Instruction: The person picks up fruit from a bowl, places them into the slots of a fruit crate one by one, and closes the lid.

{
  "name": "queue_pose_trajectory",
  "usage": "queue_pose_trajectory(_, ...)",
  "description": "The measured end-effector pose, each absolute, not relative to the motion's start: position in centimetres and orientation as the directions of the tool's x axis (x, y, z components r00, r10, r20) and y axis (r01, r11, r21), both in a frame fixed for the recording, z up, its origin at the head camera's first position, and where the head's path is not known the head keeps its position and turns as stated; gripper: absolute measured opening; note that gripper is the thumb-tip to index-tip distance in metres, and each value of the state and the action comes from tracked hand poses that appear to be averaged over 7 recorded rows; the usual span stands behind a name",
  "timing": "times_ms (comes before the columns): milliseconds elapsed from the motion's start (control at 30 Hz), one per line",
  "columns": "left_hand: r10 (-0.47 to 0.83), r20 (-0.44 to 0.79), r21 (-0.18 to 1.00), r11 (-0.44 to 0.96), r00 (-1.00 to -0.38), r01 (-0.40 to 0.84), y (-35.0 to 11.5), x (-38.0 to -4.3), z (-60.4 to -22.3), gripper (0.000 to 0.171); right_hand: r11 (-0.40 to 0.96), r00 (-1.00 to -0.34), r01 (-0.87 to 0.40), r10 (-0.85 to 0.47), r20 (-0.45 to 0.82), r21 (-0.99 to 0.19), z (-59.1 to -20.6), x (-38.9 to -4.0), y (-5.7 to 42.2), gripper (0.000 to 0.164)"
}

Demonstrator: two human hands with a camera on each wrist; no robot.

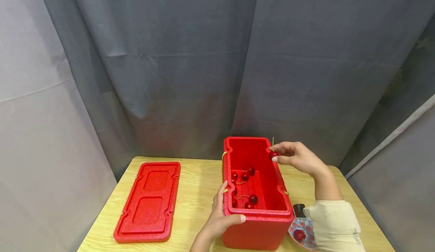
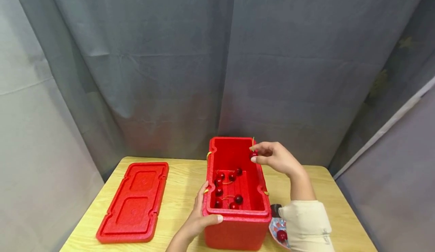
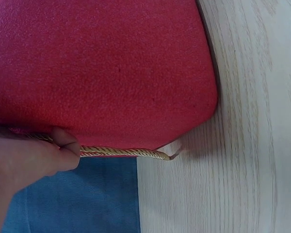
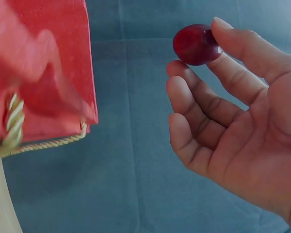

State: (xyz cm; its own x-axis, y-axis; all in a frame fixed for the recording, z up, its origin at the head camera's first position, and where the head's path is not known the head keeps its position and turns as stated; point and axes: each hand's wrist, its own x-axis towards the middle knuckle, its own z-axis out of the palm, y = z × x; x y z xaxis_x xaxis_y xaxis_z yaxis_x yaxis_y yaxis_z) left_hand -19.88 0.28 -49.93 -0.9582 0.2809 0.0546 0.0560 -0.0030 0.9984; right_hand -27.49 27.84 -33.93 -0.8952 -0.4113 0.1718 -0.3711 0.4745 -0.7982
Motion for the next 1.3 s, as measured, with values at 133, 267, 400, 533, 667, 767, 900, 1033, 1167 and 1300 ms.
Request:
queue_pose_trajectory(133, 0.28, 0.053, 0.999, -0.004, -0.959, 0.054, 0.4, -20.0, -50.0, 0.1, 0.496, -0.896, -0.366, -0.417, 0.154, -0.787, -33.8, -28.3, 27.4, 0.035)
queue_pose_trajectory(267, 0.28, 0.053, 0.999, -0.016, -0.959, 0.05, 0.5, -19.9, -50.1, 0.099, 0.528, -0.898, -0.362, -0.418, 0.136, -0.769, -33.5, -28.8, 26.7, 0.033)
queue_pose_trajectory(400, 0.277, 0.054, 0.999, -0.018, -0.959, 0.052, 0.4, -19.7, -50.0, 0.099, 0.54, -0.898, -0.351, -0.427, 0.111, -0.765, -33.3, -29.2, 25.9, 0.032)
queue_pose_trajectory(533, 0.267, 0.051, 0.999, -0.005, -0.962, 0.052, 0.3, -19.8, -49.9, 0.099, 0.537, -0.891, -0.354, -0.442, 0.102, -0.765, -33.0, -29.8, 25.2, 0.031)
queue_pose_trajectory(667, 0.27, 0.036, 0.999, -0.008, -0.962, 0.035, 0.3, -19.8, -49.8, 0.099, 0.525, -0.882, -0.351, -0.464, 0.085, -0.775, -33.0, -30.4, 24.7, 0.032)
queue_pose_trajectory(767, 0.275, 0.024, 1.0, -0.017, -0.961, 0.02, 0.3, -19.8, -49.7, 0.099, 0.511, -0.88, -0.323, -0.471, 0.054, -0.797, -33.2, -30.8, 24.3, 0.034)
queue_pose_trajectory(900, 0.276, 0.033, 0.999, -0.015, -0.961, 0.03, 0.3, -19.9, -49.7, 0.099, 0.493, -0.874, -0.299, -0.484, 0.028, -0.817, -33.6, -31.5, 23.7, 0.036)
queue_pose_trajectory(1033, 0.276, 0.039, 0.999, -0.018, -0.96, 0.036, 0.3, -19.9, -49.7, 0.099, 0.488, -0.867, -0.277, -0.499, -0.004, -0.828, -34.2, -32.1, 23.0, 0.037)
queue_pose_trajectory(1167, 0.276, 0.036, 0.999, -0.026, -0.96, 0.031, 0.3, -19.9, -49.8, 0.098, 0.489, -0.872, -0.223, -0.486, -0.051, -0.843, -34.7, -32.6, 22.4, 0.039)
queue_pose_trajectory(1300, 0.278, 0.05, 0.999, -0.032, -0.959, 0.043, 0.4, -19.9, -49.9, 0.098, 0.488, -0.873, -0.2, -0.482, -0.071, -0.85, -35.4, -33.1, 22.3, 0.038)
